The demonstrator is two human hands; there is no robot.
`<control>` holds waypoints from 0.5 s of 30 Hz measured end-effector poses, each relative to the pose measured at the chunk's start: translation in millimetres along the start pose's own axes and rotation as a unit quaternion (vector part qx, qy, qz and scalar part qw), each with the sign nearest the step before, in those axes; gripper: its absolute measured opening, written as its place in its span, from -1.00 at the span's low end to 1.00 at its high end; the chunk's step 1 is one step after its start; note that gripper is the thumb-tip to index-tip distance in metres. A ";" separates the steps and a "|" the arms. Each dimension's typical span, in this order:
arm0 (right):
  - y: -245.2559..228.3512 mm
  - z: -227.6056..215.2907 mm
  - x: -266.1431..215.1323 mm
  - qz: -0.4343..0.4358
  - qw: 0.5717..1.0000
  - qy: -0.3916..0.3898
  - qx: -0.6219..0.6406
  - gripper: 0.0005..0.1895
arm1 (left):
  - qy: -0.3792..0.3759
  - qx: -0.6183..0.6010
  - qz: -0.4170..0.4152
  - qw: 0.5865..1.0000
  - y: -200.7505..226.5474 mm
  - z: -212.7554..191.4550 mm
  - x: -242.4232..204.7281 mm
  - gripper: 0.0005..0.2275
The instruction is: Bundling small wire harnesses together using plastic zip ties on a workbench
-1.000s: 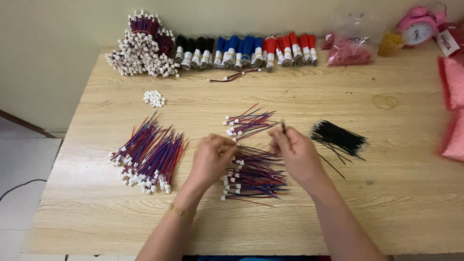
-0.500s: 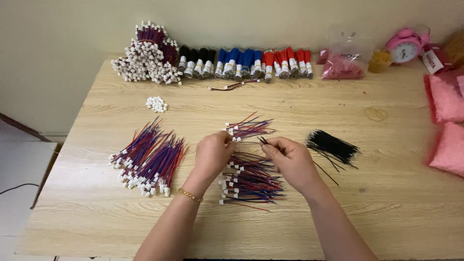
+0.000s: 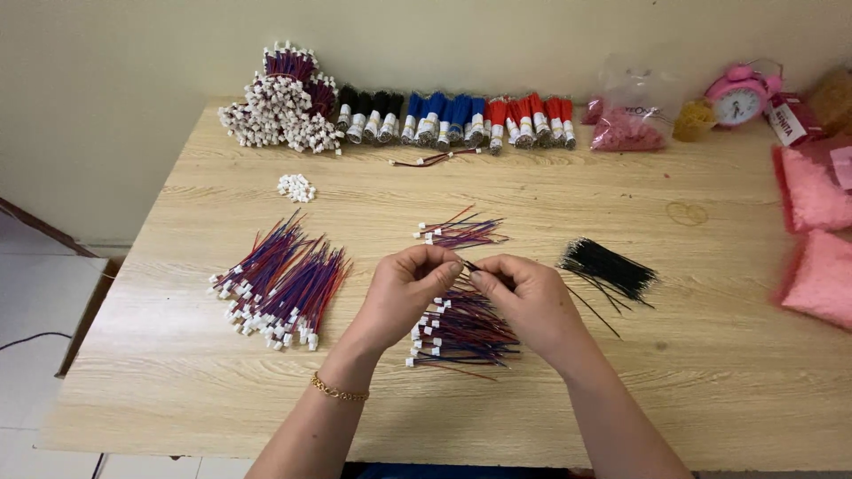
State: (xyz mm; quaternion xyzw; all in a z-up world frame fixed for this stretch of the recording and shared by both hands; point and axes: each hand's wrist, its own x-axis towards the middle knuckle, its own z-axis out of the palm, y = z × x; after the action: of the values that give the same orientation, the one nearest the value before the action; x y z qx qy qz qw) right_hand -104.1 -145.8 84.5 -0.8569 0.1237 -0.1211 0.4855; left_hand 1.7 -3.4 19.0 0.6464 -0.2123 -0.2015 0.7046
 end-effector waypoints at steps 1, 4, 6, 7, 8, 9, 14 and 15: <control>2.9 0.8 0.3 0.000 1.000 0.000 0.000 -0.85 | 0.000 0.000 0.000 1.000 -3.4 1.0 0.4 -0.86; 12.1 4.0 2.2 0.003 1.000 -0.009 0.025 -0.86 | -0.004 -0.039 -0.008 0.999 -6.6 2.8 -0.3 -0.85; 19.5 7.0 3.9 0.015 0.996 -0.014 0.083 -0.87 | -0.008 -0.045 -0.007 0.999 -0.2 2.8 -4.0 -0.87; 20.5 7.4 5.0 0.015 0.996 -0.013 0.083 -0.87 | -0.009 -0.045 -0.007 0.999 -4.0 3.3 -3.0 -0.87; 21.4 8.0 6.3 0.017 0.995 -0.014 0.102 -0.86 | -0.018 -0.059 -0.002 0.998 -7.9 3.4 -2.3 -0.88; 22.2 8.8 7.7 0.020 0.992 -0.015 0.120 -0.85 | -0.026 -0.072 0.003 0.997 -11.9 3.3 -1.6 -0.90; 32.8 19.8 11.9 0.037 0.978 -0.003 0.204 -0.83 | -0.027 -0.116 -0.006 0.993 -29.8 3.8 1.5 -0.91; 36.7 21.8 13.9 0.019 0.981 0.000 0.191 -0.81 | -0.025 -0.123 -0.008 0.992 -29.9 4.1 1.4 -0.91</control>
State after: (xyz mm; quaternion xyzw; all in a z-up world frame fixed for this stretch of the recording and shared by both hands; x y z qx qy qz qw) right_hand -87.4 -151.3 43.2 -0.7457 0.1143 -0.1334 0.6428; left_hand 0.3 -10.1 -10.4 0.5508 -0.1988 -0.2478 0.7718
